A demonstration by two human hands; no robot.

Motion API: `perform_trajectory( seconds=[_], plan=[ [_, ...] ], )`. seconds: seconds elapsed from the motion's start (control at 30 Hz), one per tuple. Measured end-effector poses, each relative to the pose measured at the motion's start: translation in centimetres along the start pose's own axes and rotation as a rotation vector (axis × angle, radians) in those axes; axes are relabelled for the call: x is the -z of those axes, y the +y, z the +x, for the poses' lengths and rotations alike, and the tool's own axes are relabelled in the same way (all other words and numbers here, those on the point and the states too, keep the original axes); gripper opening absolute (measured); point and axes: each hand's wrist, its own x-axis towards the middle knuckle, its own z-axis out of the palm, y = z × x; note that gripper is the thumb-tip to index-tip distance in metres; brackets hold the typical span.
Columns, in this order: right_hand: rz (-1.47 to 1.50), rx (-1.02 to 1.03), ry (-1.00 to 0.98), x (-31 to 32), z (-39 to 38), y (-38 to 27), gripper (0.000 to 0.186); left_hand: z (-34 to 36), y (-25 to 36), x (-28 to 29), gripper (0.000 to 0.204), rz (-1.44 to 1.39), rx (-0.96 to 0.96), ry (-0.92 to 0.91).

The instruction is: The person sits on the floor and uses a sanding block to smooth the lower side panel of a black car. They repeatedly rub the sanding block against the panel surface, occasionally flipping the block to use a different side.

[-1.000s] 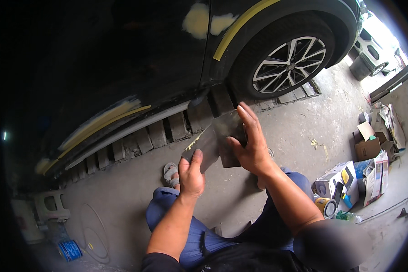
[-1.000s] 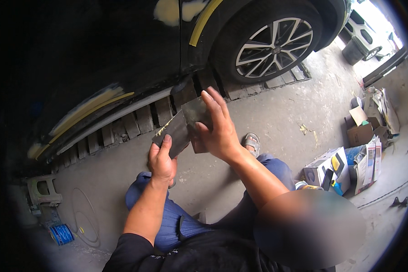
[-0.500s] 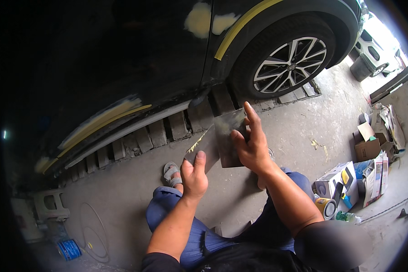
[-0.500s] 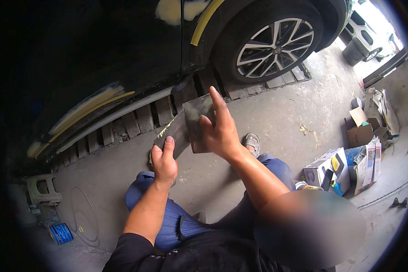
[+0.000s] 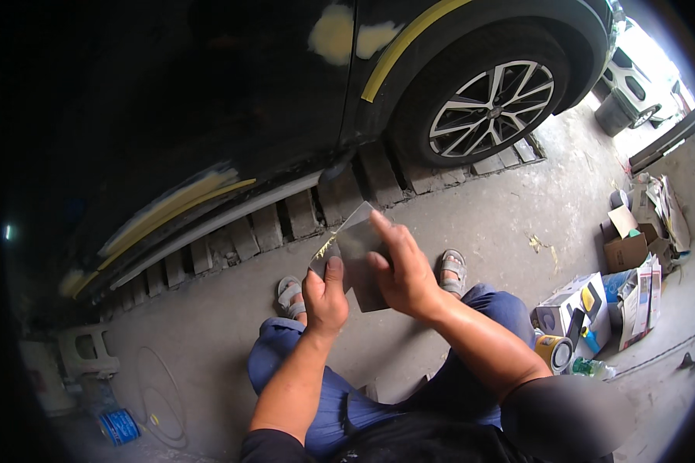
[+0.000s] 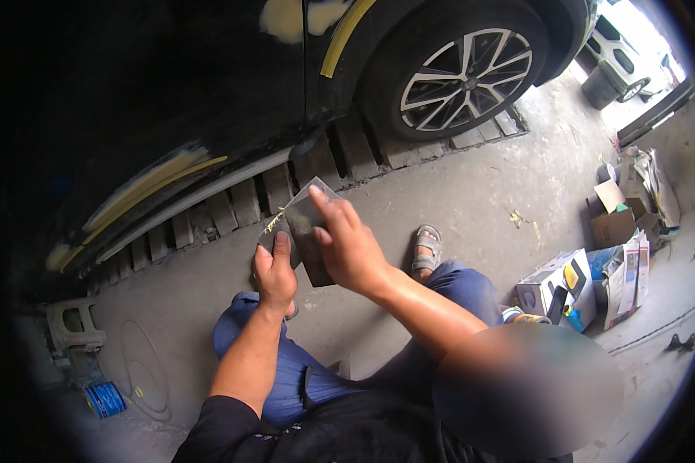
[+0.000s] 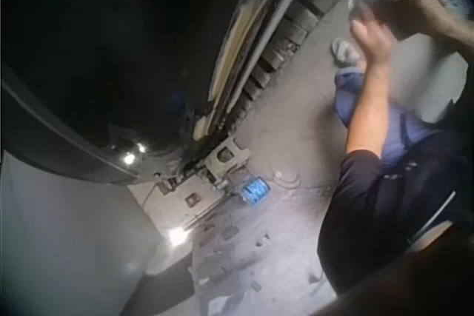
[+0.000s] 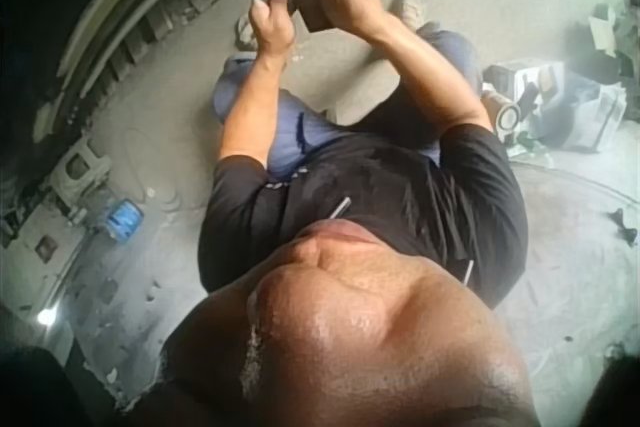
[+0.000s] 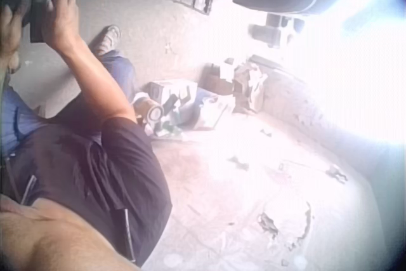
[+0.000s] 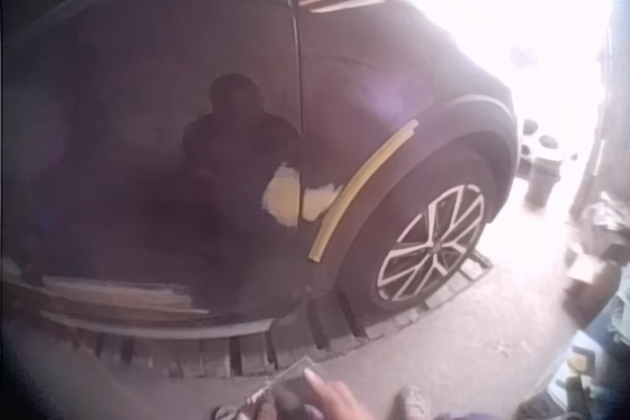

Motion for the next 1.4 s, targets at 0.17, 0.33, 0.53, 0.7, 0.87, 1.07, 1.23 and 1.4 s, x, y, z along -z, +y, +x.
perform_trajectory(
  seconds=[0.17,0.33,0.53,0.7,0.87,1.07,1.23,1.4],
  plan=[
    [-0.042,0.091,0.192,1.1,1.8,1.4,0.059,-0.3,-1.8,1.5,0.024,0.044,-0.04,-0.031],
    [-0.034,0.015,-0.001,-0.3,-0.3,0.0,0.069,0.3,-0.5,0.2,0.027,0.038,-0.042,0.001],
    [-0.04,0.096,0.202,1.1,1.9,1.6,0.069,0.4,-0.7,1.0,0.035,0.181,-0.093,-0.032],
    [-0.011,0.008,-0.002,0.1,0.3,-0.1,0.067,0.4,-1.1,0.5,0.033,0.129,-0.07,-0.013],
    [-0.049,0.088,0.109,0.4,1.0,1.2,0.065,0.4,-1.0,1.4,0.033,0.245,-0.043,-0.069],
    [-0.097,0.091,0.159,1.0,1.7,0.9,0.055,0.5,-2.1,2.6,0.033,0.194,-0.094,-0.086],
    [-0.056,0.101,-0.021,-0.7,-1.0,-0.9,0.069,0.8,-1.2,2.0,0.032,0.344,-0.1,-0.156],
    [-0.141,0.082,0.213,1.4,1.6,1.8,0.07,0.5,-1.6,2.4,0.038,0.171,-0.007,-0.128]
  ],
)
